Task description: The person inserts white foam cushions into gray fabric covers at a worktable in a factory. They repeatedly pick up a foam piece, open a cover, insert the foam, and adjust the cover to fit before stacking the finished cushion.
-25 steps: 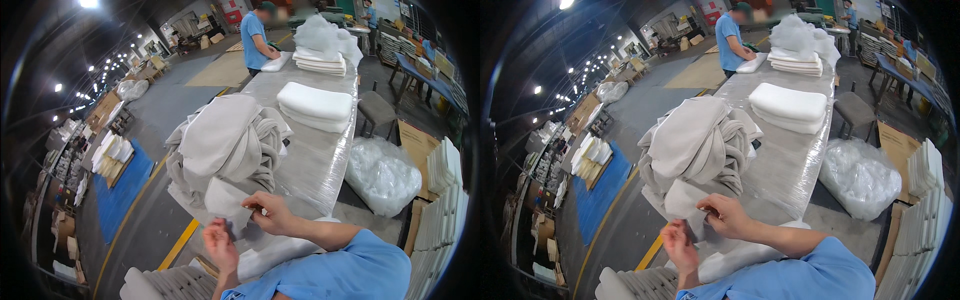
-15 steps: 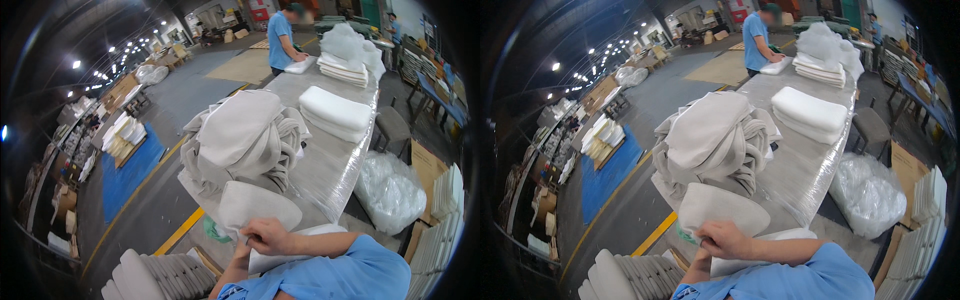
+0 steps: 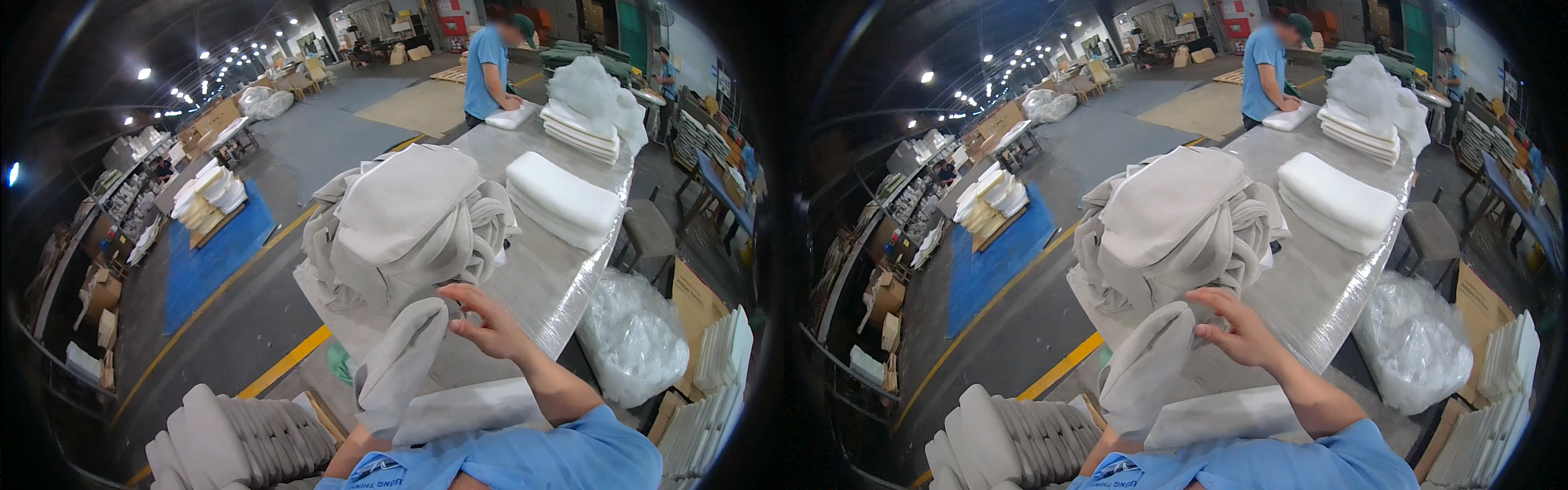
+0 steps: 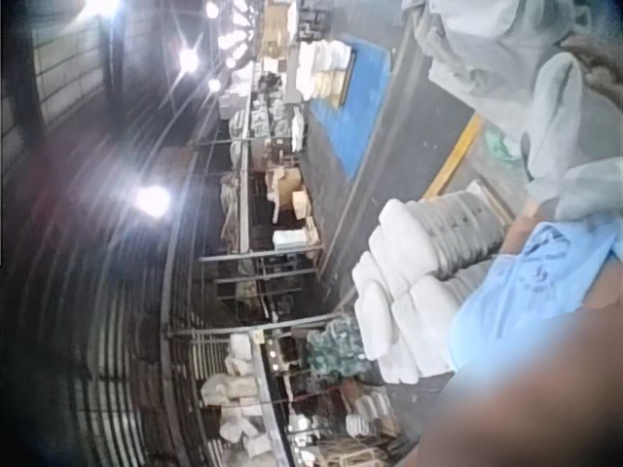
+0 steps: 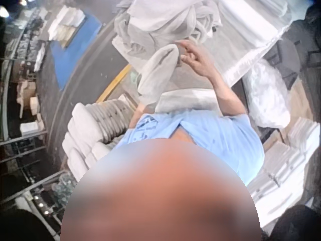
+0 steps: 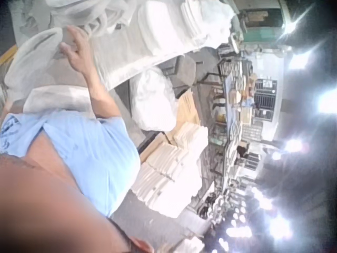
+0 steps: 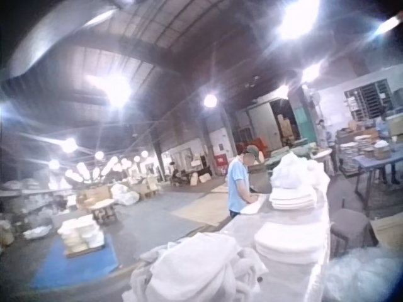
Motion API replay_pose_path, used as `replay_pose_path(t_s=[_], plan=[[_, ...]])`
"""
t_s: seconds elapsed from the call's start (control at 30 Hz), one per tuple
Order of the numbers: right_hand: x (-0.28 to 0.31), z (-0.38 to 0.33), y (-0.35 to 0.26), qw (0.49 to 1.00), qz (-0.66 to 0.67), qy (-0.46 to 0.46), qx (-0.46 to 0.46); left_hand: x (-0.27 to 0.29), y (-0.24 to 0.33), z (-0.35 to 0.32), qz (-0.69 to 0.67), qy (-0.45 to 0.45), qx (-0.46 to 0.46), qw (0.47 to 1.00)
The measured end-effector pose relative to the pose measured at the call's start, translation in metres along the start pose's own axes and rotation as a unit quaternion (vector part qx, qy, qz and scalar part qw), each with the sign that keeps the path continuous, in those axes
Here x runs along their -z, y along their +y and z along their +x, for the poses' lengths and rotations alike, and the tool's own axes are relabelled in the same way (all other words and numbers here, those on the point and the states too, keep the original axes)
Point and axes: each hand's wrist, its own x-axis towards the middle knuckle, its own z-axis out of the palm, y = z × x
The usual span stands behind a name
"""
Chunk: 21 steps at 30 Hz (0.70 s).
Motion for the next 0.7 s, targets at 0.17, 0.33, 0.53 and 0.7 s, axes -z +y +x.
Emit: replay_pose_path(t_s=[0.17, 0.33, 0.53, 0.7], plan=[[-0.007, -0.012, 0.022, 0.989, 0.113, -0.076, -0.060, -0.004, 0.006, -0.027, -0.028, -0.002, 0.021, 0.999], [-0.019, -0.026, 0.025, 0.991, 0.082, -0.070, -0.075, -0.004, 0.007, -0.040, -0.039, 0.001, 0.035, 0.999], [-0.035, -0.037, 0.024, 0.992, 0.098, -0.065, -0.047, -0.003, 0.008, -0.048, -0.050, -0.007, 0.043, 0.998], [-0.035, -0.045, 0.038, 0.973, 0.194, -0.045, -0.113, -0.005, 0.010, -0.051, -0.056, -0.011, 0.048, 0.997]])
